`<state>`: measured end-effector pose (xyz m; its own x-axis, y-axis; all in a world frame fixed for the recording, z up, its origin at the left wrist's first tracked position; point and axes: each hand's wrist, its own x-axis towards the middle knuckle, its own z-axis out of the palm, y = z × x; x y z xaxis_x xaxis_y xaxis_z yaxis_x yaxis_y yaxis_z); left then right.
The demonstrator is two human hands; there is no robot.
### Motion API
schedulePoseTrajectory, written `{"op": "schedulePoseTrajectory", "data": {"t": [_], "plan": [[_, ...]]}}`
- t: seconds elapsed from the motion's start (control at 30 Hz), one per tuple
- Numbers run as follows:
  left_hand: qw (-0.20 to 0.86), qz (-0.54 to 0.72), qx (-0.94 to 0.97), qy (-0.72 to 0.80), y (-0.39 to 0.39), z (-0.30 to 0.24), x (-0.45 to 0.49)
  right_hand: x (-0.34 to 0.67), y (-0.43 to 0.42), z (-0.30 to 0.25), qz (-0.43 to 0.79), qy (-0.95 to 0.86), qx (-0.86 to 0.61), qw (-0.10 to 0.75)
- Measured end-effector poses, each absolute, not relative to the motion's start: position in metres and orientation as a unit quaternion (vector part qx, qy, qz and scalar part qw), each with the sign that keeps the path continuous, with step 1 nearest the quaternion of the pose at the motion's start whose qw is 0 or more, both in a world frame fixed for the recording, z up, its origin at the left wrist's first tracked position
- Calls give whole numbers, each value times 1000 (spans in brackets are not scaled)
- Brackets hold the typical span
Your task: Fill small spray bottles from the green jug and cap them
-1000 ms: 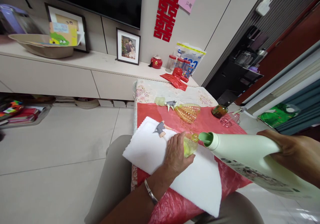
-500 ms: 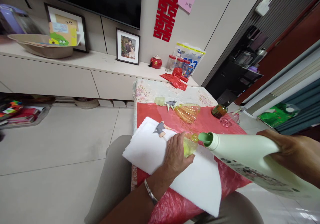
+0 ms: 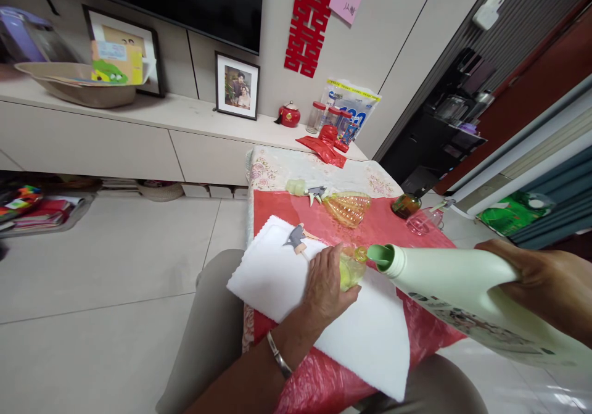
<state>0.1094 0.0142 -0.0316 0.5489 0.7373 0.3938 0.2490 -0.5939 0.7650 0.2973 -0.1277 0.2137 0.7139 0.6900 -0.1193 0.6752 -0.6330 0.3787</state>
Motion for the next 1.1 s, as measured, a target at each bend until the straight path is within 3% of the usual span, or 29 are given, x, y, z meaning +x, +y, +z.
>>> {"op": "schedulePoseTrajectory", "data": {"t": [1.1], "plan": [[330, 366, 817, 300, 15, -32, 109, 300, -129, 211, 27, 393, 896, 205]]}}
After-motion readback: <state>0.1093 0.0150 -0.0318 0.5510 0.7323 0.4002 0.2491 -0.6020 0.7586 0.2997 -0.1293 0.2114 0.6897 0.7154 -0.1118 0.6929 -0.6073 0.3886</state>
